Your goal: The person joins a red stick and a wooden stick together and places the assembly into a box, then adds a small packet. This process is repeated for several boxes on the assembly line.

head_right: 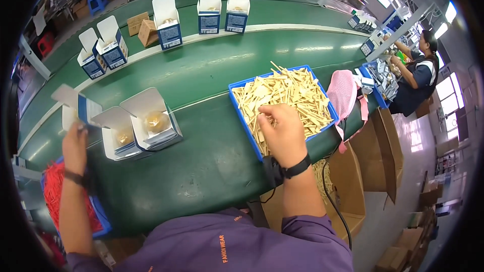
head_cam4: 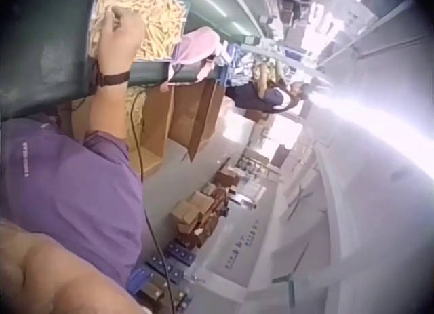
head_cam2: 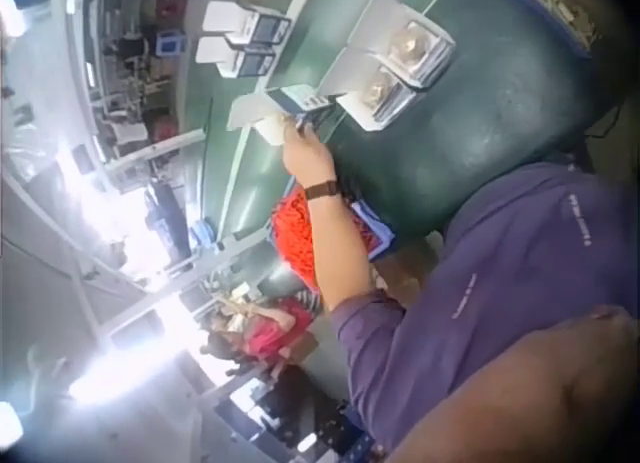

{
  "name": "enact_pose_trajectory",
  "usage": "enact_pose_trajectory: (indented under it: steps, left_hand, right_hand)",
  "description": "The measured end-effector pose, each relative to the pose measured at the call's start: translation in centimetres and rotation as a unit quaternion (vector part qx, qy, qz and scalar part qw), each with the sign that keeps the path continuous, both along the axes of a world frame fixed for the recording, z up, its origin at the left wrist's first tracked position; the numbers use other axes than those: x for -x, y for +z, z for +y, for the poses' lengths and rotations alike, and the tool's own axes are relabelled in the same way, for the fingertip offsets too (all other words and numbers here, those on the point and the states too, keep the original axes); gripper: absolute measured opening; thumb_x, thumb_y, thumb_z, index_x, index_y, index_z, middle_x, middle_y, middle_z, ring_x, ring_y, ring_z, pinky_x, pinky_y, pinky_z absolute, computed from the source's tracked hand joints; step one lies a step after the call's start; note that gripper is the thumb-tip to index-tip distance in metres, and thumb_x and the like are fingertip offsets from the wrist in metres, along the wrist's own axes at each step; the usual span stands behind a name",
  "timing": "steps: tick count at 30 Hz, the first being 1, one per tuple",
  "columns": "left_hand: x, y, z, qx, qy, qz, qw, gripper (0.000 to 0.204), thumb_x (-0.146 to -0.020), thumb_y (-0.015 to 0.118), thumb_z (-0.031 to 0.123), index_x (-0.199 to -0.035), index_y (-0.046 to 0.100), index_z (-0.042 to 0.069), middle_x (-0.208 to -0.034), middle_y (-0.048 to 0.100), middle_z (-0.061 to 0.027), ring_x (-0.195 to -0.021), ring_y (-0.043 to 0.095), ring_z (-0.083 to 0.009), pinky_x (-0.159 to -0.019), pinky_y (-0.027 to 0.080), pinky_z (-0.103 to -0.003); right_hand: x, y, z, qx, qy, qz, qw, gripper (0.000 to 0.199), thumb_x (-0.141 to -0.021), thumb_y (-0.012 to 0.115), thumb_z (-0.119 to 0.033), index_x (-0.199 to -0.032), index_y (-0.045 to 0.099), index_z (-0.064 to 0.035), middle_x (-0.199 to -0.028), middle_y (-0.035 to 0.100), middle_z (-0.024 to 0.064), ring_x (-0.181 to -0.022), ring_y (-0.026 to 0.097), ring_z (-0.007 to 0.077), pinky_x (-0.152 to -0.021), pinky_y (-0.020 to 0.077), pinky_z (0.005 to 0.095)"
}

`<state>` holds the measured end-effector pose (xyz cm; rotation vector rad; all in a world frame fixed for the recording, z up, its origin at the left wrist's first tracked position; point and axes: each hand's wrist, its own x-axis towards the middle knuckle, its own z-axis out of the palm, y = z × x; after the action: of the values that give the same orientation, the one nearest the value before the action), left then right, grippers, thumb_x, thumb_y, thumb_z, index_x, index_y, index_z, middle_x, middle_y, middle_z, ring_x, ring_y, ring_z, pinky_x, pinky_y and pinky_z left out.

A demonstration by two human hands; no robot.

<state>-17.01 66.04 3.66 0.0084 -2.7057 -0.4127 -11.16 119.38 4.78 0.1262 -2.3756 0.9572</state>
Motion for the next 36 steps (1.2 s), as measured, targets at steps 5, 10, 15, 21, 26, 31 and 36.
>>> enact_pose_trajectory:
  steps: [5,10,15,21,26,31,36]
  left_hand:
    - [7.8,-0.4,-2.9,-0.043,0.076,-0.047,0.995,0.023,-0.094,0.062,0.009,-0.116,0.063,0.002,-0.085,0.069,-0.0209,-0.070,0.070,-0.0323,-0.067,0.053,-0.043]
    - [8.2,-2.0,-4.7,-0.007,0.083,-0.009,0.996,0.033,-0.090,0.068,0.014,-0.121,0.064,0.004,-0.093,0.072,-0.0243,-0.089,0.069,-0.0436,-0.078,0.053,-0.053]
    - [1.1,5.0,-0.1,-0.203,0.091,-0.086,0.971,0.039,-0.087,0.072,0.015,-0.123,0.064,0.002,-0.092,0.072,-0.0224,-0.084,0.068,-0.0433,-0.079,0.055,-0.049]
    - [-11.0,7.1,-4.4,-0.229,0.032,-0.106,0.967,0.036,-0.087,0.074,0.016,-0.119,0.067,0.001,-0.082,0.070,-0.0119,-0.072,0.067,-0.0238,-0.071,0.055,-0.034]
    - [-14.4,4.2,-7.4,0.012,0.064,-0.139,0.988,0.023,-0.085,0.074,0.015,-0.102,0.069,-0.001,-0.083,0.069,-0.0177,-0.079,0.068,-0.0367,-0.077,0.055,-0.046]
    - [-14.5,2.3,-7.6,-0.032,0.109,-0.188,0.976,0.014,-0.084,0.072,0.012,-0.092,0.067,0.001,-0.079,0.069,-0.0164,-0.078,0.068,-0.0354,-0.076,0.054,-0.046]
    - [-14.9,1.3,-10.1,-0.083,0.128,-0.161,0.975,0.013,-0.084,0.074,0.010,-0.090,0.066,0.002,-0.077,0.067,-0.0129,-0.071,0.068,-0.0255,-0.067,0.055,-0.038]
  right_hand:
    - [3.4,-0.6,1.4,-0.259,-0.080,-0.054,0.961,0.013,-0.082,0.077,-0.018,-0.083,0.076,-0.0055,-0.079,0.067,0.0131,-0.080,0.065,0.0328,-0.074,0.0520,0.0448]
    - [4.9,-1.5,1.4,-0.322,-0.120,-0.089,0.935,0.019,-0.074,0.079,-0.027,-0.073,0.073,-0.0085,-0.077,0.067,0.0154,-0.080,0.065,0.0362,-0.075,0.0515,0.0490]
    - [5.5,-3.0,2.2,-0.304,-0.121,-0.094,0.940,0.019,-0.075,0.076,-0.024,-0.074,0.072,-0.0054,-0.079,0.068,0.0172,-0.078,0.065,0.0377,-0.074,0.0516,0.0486]
    - [3.9,-1.8,2.6,-0.147,-0.057,-0.027,0.987,0.013,-0.087,0.072,-0.013,-0.088,0.068,0.0002,-0.080,0.067,0.0094,-0.071,0.063,0.0237,-0.067,0.0493,0.0370]
    - [2.5,2.5,-4.1,0.144,0.072,-0.162,0.974,0.011,-0.092,0.070,-0.008,-0.099,0.063,-0.0039,-0.081,0.060,-0.0022,-0.073,0.057,0.0065,-0.065,0.0442,0.0225]
    - [0.6,3.4,-15.6,0.349,0.322,-0.160,0.866,0.027,-0.087,0.070,0.003,-0.111,0.060,-0.0045,-0.087,0.065,0.0003,-0.072,0.059,0.0055,-0.062,0.0456,0.0179]
    - [0.4,0.6,-22.3,0.371,0.421,-0.291,0.775,0.040,-0.083,0.077,0.003,-0.119,0.061,-0.0004,-0.089,0.067,0.0017,-0.077,0.063,0.0080,-0.066,0.0516,0.0229]
